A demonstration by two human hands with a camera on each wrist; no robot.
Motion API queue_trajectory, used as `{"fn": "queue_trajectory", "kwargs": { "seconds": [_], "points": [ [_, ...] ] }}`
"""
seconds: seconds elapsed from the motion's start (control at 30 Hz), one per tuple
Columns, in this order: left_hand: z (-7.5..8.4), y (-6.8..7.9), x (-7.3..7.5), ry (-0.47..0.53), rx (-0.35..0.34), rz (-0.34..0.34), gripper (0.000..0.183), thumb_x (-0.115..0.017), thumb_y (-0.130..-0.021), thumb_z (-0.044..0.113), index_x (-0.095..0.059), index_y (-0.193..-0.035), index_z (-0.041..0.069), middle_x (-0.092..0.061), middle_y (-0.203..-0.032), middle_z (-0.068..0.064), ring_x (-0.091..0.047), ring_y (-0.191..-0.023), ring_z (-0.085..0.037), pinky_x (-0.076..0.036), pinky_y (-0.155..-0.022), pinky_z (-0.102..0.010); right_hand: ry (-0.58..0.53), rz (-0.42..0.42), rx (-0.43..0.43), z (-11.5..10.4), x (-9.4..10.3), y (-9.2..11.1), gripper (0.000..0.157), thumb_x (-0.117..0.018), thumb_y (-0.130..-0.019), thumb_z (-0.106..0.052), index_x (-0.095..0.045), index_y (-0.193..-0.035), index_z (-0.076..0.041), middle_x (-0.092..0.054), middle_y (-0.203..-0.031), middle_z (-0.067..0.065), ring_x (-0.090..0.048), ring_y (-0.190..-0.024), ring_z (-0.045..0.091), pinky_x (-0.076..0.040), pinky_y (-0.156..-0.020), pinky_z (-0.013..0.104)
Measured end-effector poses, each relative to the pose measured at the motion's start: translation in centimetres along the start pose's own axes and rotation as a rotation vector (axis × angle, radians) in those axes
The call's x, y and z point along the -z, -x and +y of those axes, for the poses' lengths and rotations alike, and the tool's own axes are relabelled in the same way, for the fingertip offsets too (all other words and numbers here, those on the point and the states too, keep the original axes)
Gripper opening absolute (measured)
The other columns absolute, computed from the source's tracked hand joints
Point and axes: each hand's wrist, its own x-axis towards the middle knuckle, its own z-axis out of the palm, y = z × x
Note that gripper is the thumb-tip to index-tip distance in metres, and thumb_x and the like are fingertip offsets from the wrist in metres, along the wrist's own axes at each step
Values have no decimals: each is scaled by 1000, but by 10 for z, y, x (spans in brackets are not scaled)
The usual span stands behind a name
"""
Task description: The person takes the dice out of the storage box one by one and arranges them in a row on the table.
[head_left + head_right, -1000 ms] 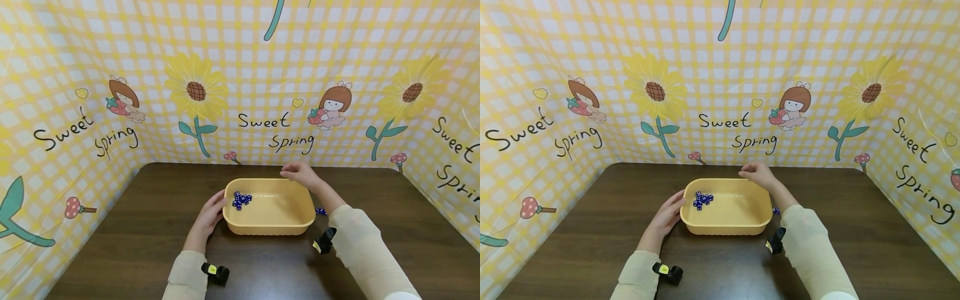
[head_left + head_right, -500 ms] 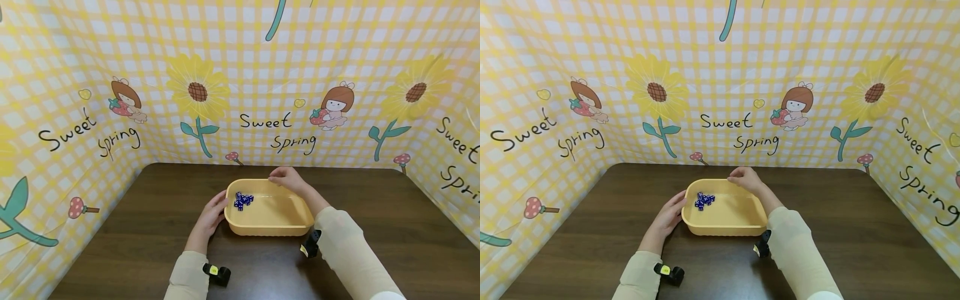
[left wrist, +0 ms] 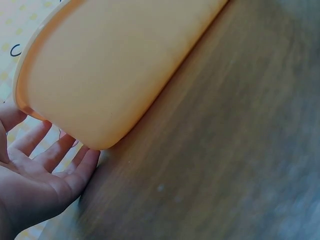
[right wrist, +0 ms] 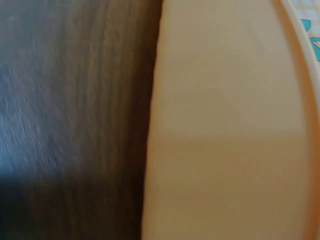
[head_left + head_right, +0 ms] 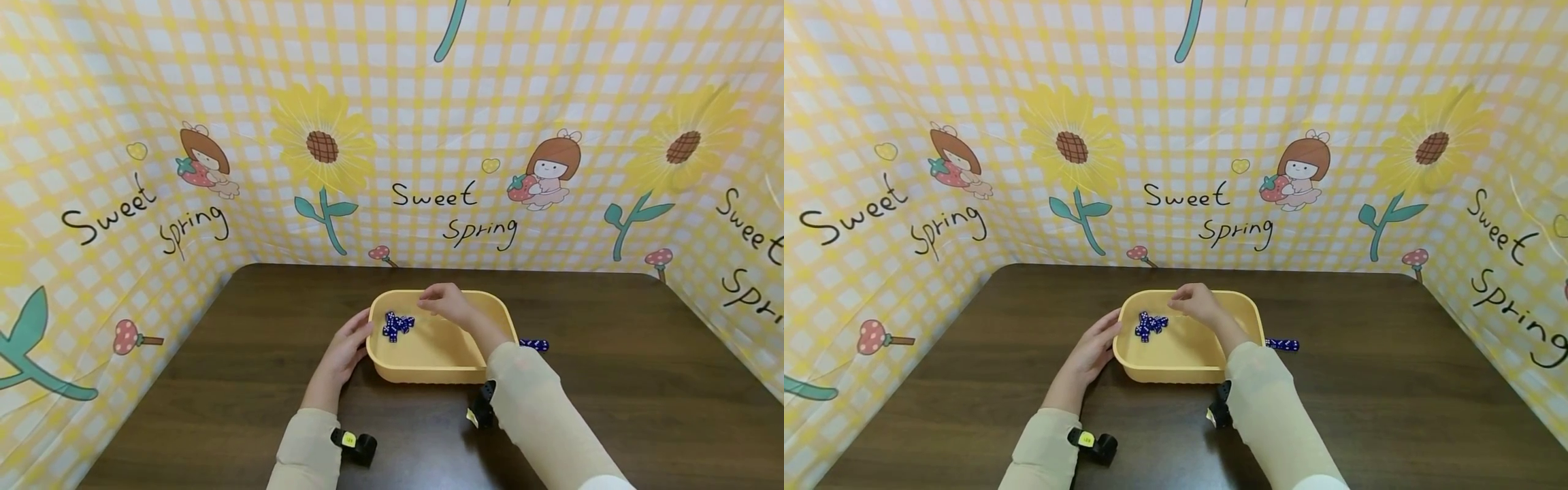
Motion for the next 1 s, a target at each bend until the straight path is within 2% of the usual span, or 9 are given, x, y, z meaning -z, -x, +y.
{"fn": "queue_trajectory", "kwargs": {
  "seconds": [0.3, 0.53, 0.57, 0.67, 0.7, 0.83, 0.9, 0.93, 1.0],
  "points": [
    [1, 1, 0, -13, -1, -5, 43, -46, -89, 9, -35, -130, 3, -36, -129, -18, -38, -110, -33, -36, -84, -40, 5, -4, -27, 6, -16, -2, 18, -59, -80, -4, -59, -91, 9, -59, -77, 11, -52, -73, 38, -44, -67, 41],
    [1, 0, 1, 0, 2, -8, 43, -46, -89, 8, -36, -130, 3, -35, -130, -18, -38, -111, -33, -36, -84, -40, 50, -18, -68, 8, -22, -4, 19, -58, -80, -5, -59, -94, 8, -59, -85, 17, -55, -75, 33, -45, -66, 39],
    [1, 0, 1, -1, 1, -9, 43, -46, -89, 8, -35, -130, 3, -35, -130, -18, -38, -111, -33, -36, -84, -40, 43, -27, -31, 20, -22, -10, 19, -60, -80, -9, -60, -93, 5, -59, -82, 14, -56, -72, 29, -46, -63, 35],
    [1, -1, 1, 1, 1, -9, 43, -46, -89, 8, -35, -130, 3, -35, -130, -19, -38, -111, -34, -36, -84, -41, 63, -44, -19, 37, -22, -18, 19, -62, -79, -15, -63, -92, -1, -60, -80, 9, -56, -69, 22, -46, -58, 31],
    [1, 0, 1, -1, -2, -9, 43, -46, -89, 8, -35, -130, 2, -35, -130, -19, -38, -111, -34, -36, -84, -41, 50, -54, 30, 55, -23, -27, 19, -64, -79, -21, -64, -90, -5, -60, -78, 7, -56, -66, 18, -45, -54, 29],
    [0, 0, 1, -3, -2, -4, 43, -46, -89, 9, -36, -130, 3, -35, -129, -18, -38, -111, -33, -37, -84, -40, 176, -28, 53, 109, -31, -59, 19, -61, -80, -16, -63, -96, -4, -60, -84, 9, -56, -68, 21, -45, -57, 30],
    [0, 0, 0, -3, 0, -1, 43, -47, -89, 9, -37, -130, 4, -36, -129, -18, -38, -111, -33, -37, -83, -40, 210, -19, 95, 148, -34, -83, 20, -64, -77, -26, -65, -92, -11, -60, -82, 3, -55, -64, 17, -44, -54, 28],
    [0, 1, 0, 2, 4, 3, 43, -47, -89, 10, -37, -130, 4, -36, -129, -17, -39, -111, -32, -37, -83, -39, 247, -9, 83, 158, -35, -89, 21, -64, -77, -28, -65, -92, -13, -60, -84, 3, -55, -65, 17, -45, -55, 29],
    [0, 1, 0, 0, 4, 0, 43, -48, -88, 10, -37, -130, 4, -36, -129, -17, -38, -111, -32, -37, -83, -39, 230, -19, 134, 189, -33, -105, 25, -68, -70, -42, -66, -85, -22, -59, -79, -6, -52, -59, 12, -42, -49, 26]
  ]
}}
